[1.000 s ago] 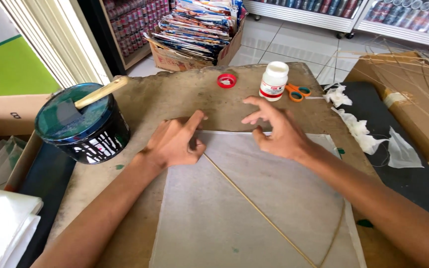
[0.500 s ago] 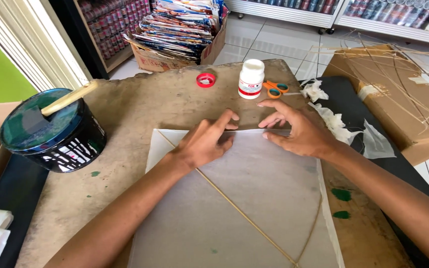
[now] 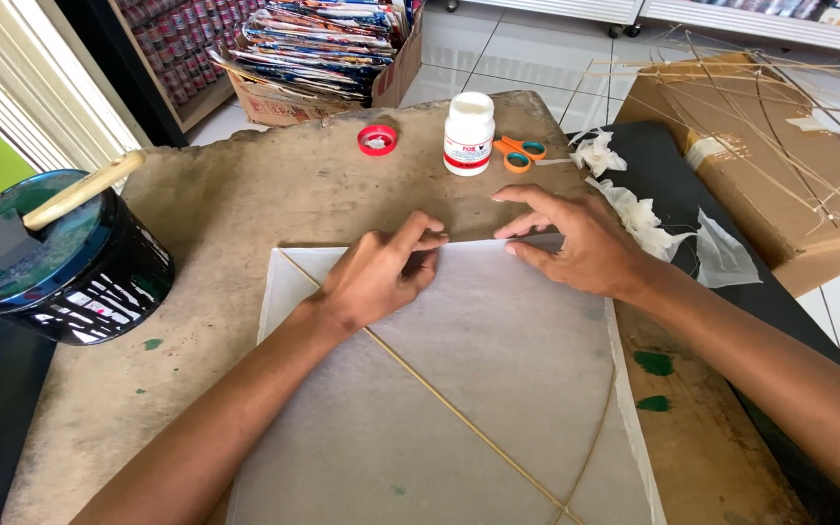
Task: Assembling a kite by applying glue to the paper edges and folding them over the bamboo frame.
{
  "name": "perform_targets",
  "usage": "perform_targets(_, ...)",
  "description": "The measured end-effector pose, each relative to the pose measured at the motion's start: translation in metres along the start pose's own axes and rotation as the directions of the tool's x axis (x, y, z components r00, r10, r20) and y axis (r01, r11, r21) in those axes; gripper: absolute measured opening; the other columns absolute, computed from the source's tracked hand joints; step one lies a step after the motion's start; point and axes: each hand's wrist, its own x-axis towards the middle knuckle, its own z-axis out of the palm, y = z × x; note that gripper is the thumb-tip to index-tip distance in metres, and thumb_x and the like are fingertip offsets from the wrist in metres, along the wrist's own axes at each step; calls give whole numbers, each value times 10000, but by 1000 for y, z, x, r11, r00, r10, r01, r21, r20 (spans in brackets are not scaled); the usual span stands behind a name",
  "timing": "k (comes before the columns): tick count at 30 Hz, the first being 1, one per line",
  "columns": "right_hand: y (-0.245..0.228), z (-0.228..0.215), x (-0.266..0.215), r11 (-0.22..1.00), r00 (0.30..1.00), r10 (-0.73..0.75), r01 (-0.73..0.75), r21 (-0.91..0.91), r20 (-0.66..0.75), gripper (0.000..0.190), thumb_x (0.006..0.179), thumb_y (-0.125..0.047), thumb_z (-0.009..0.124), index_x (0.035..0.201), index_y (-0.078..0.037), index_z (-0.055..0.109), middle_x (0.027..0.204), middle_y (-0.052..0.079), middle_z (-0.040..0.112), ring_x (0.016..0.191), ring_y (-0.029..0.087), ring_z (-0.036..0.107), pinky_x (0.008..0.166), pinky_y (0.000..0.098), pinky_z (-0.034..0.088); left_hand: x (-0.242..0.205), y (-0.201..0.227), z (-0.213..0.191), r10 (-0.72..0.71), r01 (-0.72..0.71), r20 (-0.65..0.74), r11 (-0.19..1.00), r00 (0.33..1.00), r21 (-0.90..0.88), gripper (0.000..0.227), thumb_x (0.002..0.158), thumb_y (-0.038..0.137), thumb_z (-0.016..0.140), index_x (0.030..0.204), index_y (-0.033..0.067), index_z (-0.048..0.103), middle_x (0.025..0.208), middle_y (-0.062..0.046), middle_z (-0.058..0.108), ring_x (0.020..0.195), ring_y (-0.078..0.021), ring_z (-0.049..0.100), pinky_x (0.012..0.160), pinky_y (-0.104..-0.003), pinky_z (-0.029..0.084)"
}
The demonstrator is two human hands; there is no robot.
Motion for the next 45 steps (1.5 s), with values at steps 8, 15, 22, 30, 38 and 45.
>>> perform_targets(8, 3, 0, -10, 997, 997, -69, 70, 29, -25, 486, 848, -50, 709, 1325, -117, 647, 970, 53, 816, 988, 232, 761, 889, 352, 572, -2, 1, 1, 69, -69, -38, 997, 997, 25, 353, 868, 39, 573, 1200, 142, 515, 1039, -99, 793, 953, -330, 754, 796, -459, 623)
perform_targets(15, 4, 3, -12, 992, 991, -124, 124, 6, -41, 451, 870, -47, 692, 1317, -93, 651, 964, 65, 813, 989, 236, 756, 902, 372, 572, -3, -3, 5, 98, -96, -52, 995, 994, 33, 376, 845, 18, 536, 1197, 147, 504, 1035, -86, 796, 943, -338, 753, 801, -472, 617)
perform_targets(22, 5, 5, -13, 977, 973, -212, 213, -2, -88, 450, 856, -8, 698, 1301, -67, 664, 932, 83, 808, 941, 264, 761, 878, 385, 580, -2, -3, 4, 105, -104, -35, 994, 994, 39, 388, 835, 13, 511, 1200, 146, 505, 1036, -73, 798, 944, -325, 756, 808, -459, 621)
perform_targets(30, 2, 4, -11, 957, 951, -290, 288, -34, -108, 482, 853, 4, 691, 1329, -57, 647, 931, 98, 804, 926, 290, 755, 907, 420, 561, 0, -4, 5, 137, -134, -32, 988, 990, 74, 378, 823, -13, 502, 1175, 126, 502, 1001, -94, 799, 903, -330, 764, 779, -449, 630)
perform_targets(38, 0, 3, -11, 949, 943, -314, 311, -42, -108, 463, 848, 25, 683, 1306, -39, 653, 915, 123, 799, 904, 302, 757, 901, 416, 558, -1, -3, 4, 162, -159, -24, 982, 987, 98, 376, 815, -18, 503, 1167, 114, 500, 987, -119, 797, 891, -336, 766, 764, -449, 628)
perform_targets(45, 1, 4, -10, 938, 930, -348, 343, -57, -122, 462, 824, 38, 685, 1280, -39, 666, 876, 114, 798, 863, 305, 753, 858, 408, 571, -2, -6, 5, 160, -159, -1, 984, 987, 84, 377, 813, -14, 501, 1173, 100, 493, 1001, -133, 794, 889, -352, 763, 759, -457, 622)
